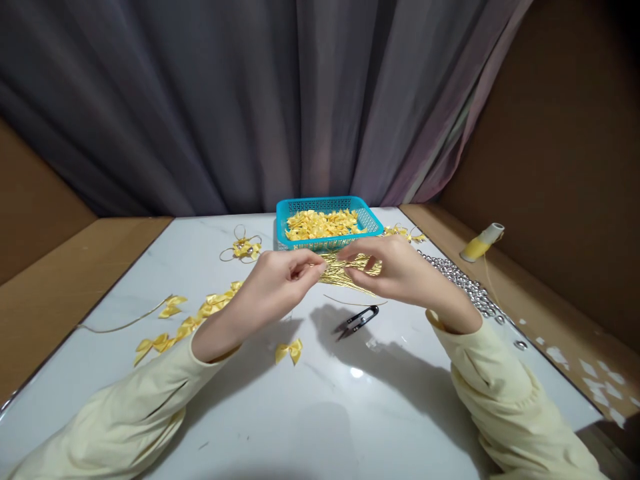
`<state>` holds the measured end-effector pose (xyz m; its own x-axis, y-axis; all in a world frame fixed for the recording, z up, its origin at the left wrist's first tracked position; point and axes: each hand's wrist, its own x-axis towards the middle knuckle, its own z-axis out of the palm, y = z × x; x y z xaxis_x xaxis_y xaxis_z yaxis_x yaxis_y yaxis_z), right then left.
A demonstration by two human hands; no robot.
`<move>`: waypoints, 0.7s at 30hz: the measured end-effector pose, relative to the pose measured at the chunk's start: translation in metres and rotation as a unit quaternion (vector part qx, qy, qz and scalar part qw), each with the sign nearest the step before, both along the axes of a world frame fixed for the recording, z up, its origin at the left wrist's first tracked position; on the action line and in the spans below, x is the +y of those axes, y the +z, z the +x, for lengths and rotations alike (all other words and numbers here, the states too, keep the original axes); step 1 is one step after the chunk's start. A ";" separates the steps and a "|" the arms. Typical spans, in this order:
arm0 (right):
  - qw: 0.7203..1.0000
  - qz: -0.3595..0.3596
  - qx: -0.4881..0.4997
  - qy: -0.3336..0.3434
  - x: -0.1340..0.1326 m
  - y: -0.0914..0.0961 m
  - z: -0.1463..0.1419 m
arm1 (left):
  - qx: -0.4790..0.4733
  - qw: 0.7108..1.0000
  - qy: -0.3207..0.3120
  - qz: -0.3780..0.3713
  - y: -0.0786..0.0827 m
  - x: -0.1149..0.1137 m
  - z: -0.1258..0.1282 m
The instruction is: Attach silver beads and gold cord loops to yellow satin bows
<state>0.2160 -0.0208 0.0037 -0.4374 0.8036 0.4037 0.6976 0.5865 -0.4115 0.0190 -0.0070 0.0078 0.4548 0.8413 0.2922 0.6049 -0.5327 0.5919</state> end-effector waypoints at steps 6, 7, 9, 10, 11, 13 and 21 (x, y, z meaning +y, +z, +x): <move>1.000 0.008 -0.008 0.007 -0.005 0.001 -0.005 | 0.004 1.000 -0.018 0.000 -0.001 -0.002 0.004; 1.000 0.009 -0.016 0.006 -0.005 0.001 -0.006 | 0.005 1.000 -0.022 0.003 -0.002 -0.003 0.004; 0.999 0.007 -0.038 0.004 -0.004 0.000 -0.010 | 0.008 0.999 -0.032 0.009 -0.004 -0.002 0.005; 0.999 0.005 -0.050 0.002 -0.004 0.000 -0.011 | 0.010 0.999 -0.037 0.014 -0.005 -0.002 0.005; 0.998 0.004 -0.059 0.001 -0.004 0.000 -0.012 | 0.011 0.999 -0.042 0.020 -0.006 -0.001 0.005; 0.997 0.002 -0.073 -0.003 -0.004 -0.001 -0.012 | 0.012 0.998 -0.051 0.037 -0.008 -0.001 0.004; 0.995 0.008 -0.093 -0.031 -0.006 -0.001 -0.016 | 0.042 0.988 -0.063 0.133 -0.011 -0.005 0.004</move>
<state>0.2004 -0.0266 0.0022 -0.4552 0.8260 0.3325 0.7965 0.5446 -0.2627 0.0233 -0.0116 -0.0034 0.5836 0.6747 0.4519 0.5642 -0.7371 0.3719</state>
